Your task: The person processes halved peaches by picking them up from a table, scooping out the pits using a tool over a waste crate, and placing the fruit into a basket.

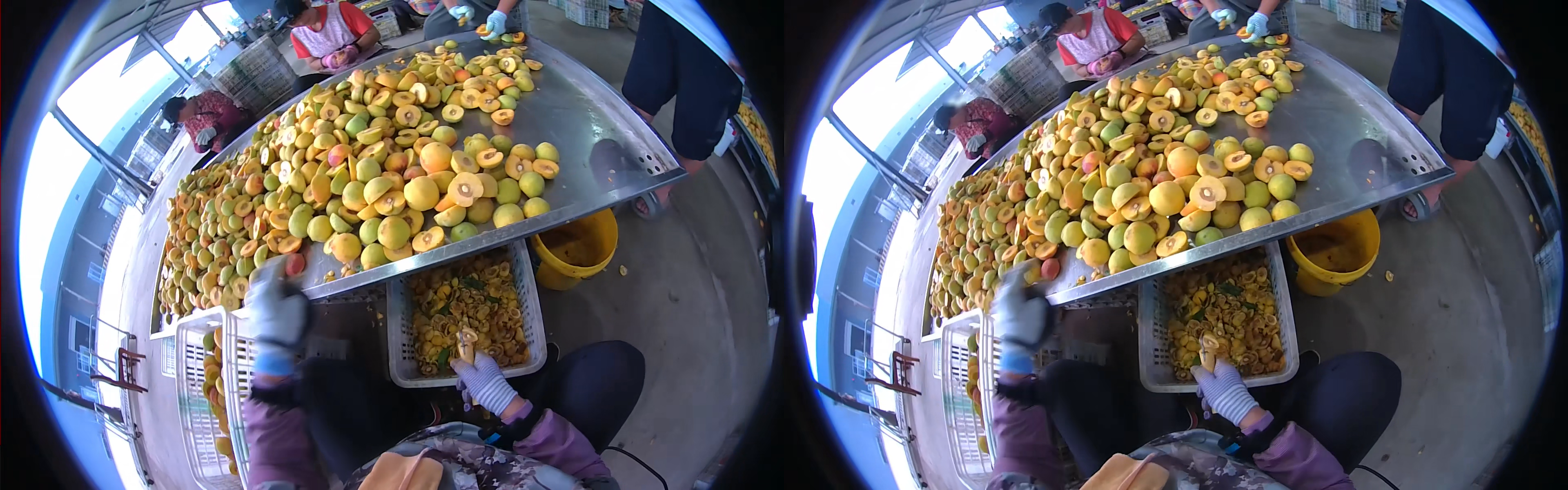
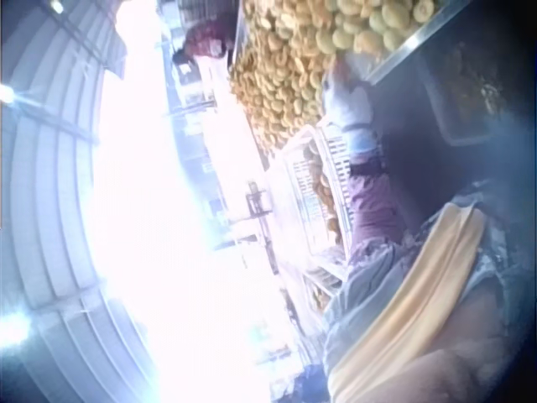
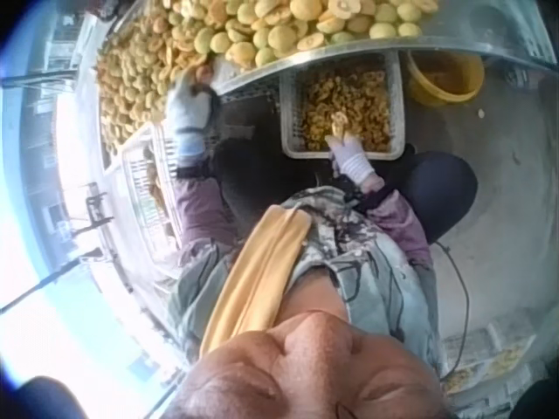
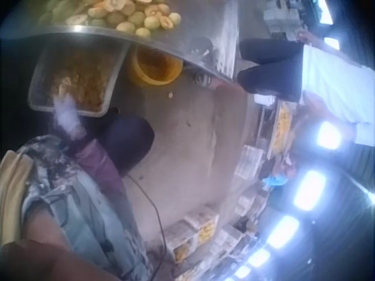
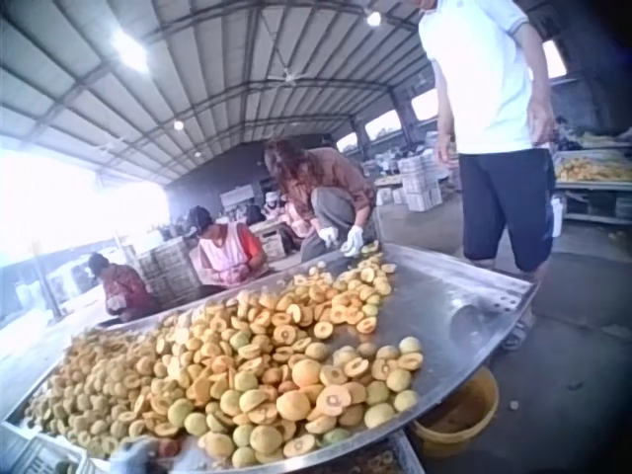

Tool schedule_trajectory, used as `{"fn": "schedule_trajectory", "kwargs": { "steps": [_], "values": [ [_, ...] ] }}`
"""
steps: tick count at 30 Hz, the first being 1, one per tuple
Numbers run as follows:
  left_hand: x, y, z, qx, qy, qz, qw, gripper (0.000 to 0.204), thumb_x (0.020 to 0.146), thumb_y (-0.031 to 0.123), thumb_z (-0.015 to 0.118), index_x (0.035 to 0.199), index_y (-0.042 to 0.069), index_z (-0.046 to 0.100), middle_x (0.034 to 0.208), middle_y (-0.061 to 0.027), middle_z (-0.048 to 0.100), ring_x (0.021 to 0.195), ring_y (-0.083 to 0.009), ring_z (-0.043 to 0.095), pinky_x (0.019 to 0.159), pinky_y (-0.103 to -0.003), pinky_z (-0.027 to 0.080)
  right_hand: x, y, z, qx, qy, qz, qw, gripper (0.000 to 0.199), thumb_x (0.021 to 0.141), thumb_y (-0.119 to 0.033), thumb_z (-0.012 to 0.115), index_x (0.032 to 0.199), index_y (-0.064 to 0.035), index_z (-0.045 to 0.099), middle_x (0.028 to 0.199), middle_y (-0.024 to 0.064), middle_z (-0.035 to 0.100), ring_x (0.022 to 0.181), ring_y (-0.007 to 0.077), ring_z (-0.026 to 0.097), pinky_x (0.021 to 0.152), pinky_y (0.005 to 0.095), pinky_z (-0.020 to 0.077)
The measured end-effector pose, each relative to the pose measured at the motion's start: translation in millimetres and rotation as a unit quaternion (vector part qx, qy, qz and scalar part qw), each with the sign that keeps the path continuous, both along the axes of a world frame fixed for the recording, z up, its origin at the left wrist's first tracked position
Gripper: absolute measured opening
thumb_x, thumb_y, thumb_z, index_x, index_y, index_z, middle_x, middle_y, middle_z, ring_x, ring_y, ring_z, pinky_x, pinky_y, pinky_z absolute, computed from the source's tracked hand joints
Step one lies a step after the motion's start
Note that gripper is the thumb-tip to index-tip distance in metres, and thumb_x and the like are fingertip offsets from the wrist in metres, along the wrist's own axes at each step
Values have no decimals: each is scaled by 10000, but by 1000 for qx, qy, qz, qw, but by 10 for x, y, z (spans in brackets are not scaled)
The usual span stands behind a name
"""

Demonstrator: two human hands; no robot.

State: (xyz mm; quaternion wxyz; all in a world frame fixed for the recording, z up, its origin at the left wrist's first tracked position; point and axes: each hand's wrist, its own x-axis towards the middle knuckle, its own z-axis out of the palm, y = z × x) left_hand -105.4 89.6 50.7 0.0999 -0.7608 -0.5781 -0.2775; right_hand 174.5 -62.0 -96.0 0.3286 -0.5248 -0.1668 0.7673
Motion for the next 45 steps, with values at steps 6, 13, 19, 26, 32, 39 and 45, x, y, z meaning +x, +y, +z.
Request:
{"fn": "schedule_trajectory", "kwargs": {
  "steps": [6,13,19,26,32,39,45],
  "values": [
    [1559,556,-451,-211,50,-149,965,414,781,230,559,1192,182,562,1009,-141,637,882,-378,615,766,-462,494,150,-40,95,120,-113,58,985,225,923,-241,554,968,-29,493,584,74,564,391,178,540,346,306,434],
    [1751,887,-687,-284,136,-121,941,538,858,380,501,1322,119,425,952,-245,644,888,-420,618,789,-489,484,291,-277,-582,140,-638,376,657,506,846,-138,499,1286,96,415,669,137,652,561,274,649,439,450,462],
    [1703,941,-850,-309,91,-118,939,519,846,424,519,1241,88,508,991,-244,643,934,-418,611,827,-479,474,336,-287,-537,181,-666,354,631,489,857,-175,494,1252,104,419,637,147,649,532,292,640,449,456,464],
    [1550,918,-920,-278,-20,-88,956,533,782,304,643,1236,46,534,978,-172,658,870,-324,648,804,-392,504,354,-186,-400,234,-605,256,717,371,886,-179,454,1162,69,457,647,167,641,590,327,649,507,456,487],
    [1241,546,-752,-353,-539,-265,717,564,855,327,637,1288,4,478,1066,-81,614,875,-167,608,739,-276,504,293,-118,-192,333,-509,93,788,354,835,-191,589,1082,35,476,637,201,600,543,379,601,523,476,488],
    [1417,-490,-782,-323,-323,-275,846,666,690,18,759,1293,14,479,1104,-80,575,1044,-183,542,924,-304,431,128,142,293,216,2,-200,956,280,851,-188,675,1033,-38,524,744,48,574,585,97,559,511,214,435],
    [1278,-706,-775,-513,-553,-289,589,729,905,521,529,1346,-40,383,1128,-133,582,1044,-222,568,926,-316,433,356,97,432,214,-19,-54,975,319,816,-166,715,1043,-20,544,794,49,590,621,51,560,526,222,451]
  ]
}}
